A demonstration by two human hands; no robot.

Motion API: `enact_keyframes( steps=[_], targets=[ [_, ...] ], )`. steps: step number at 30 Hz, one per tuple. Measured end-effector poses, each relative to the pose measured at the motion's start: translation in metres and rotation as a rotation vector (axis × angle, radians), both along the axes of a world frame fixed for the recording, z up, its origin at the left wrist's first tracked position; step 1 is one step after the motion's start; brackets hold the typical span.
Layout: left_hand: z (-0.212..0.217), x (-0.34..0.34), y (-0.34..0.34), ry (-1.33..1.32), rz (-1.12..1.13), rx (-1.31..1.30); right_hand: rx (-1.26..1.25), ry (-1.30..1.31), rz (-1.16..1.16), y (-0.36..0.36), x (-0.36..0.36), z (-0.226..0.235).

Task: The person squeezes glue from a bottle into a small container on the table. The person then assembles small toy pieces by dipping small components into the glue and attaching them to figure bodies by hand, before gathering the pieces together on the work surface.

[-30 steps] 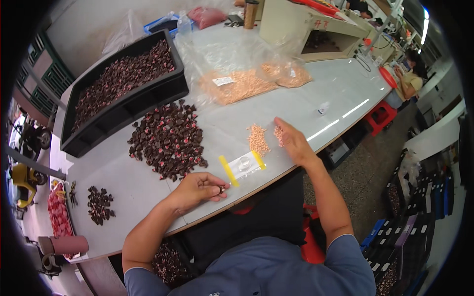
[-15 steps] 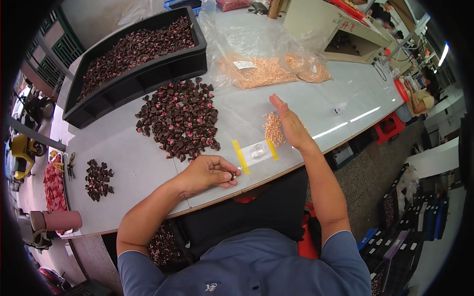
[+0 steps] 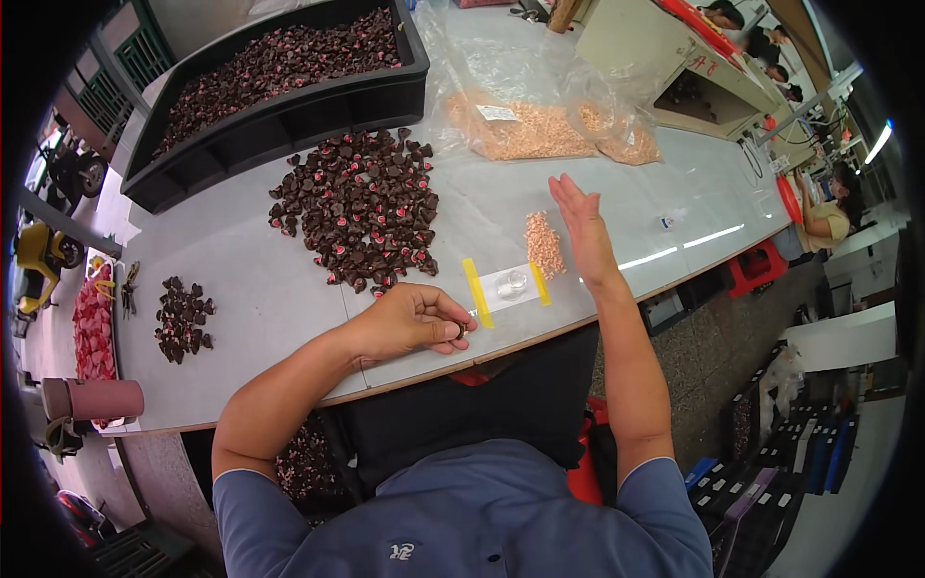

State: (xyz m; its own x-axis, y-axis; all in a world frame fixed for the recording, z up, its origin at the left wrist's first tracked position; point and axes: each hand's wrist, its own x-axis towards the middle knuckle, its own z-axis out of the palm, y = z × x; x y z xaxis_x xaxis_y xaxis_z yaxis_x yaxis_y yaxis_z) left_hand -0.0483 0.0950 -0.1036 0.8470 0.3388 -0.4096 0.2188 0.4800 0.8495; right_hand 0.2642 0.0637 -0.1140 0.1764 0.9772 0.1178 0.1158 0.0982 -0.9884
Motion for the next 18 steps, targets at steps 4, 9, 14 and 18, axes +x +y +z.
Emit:
enact_keyframes(
  steps=[4, 9, 14, 18],
  targets=[
    [0.003, 0.002, -0.003, 0.006, 0.005, -0.007, -0.058, -0.077, 0.028, -0.003, -0.005, -0.015],
    [0.001, -0.001, -0.002, 0.009, 0.011, -0.009, 0.002, -0.033, 0.076, -0.013, -0.011, -0.012],
    [0.0, 0.001, 0.002, 0.004, 0.032, -0.025, 0.149, 0.188, -0.109, -0.034, 0.014, 0.012],
    [0.005, 0.007, 0.003, 0.002, 0.018, -0.018, 0.153, 0.184, -0.041, -0.048, 0.009, -0.004]
  ],
)
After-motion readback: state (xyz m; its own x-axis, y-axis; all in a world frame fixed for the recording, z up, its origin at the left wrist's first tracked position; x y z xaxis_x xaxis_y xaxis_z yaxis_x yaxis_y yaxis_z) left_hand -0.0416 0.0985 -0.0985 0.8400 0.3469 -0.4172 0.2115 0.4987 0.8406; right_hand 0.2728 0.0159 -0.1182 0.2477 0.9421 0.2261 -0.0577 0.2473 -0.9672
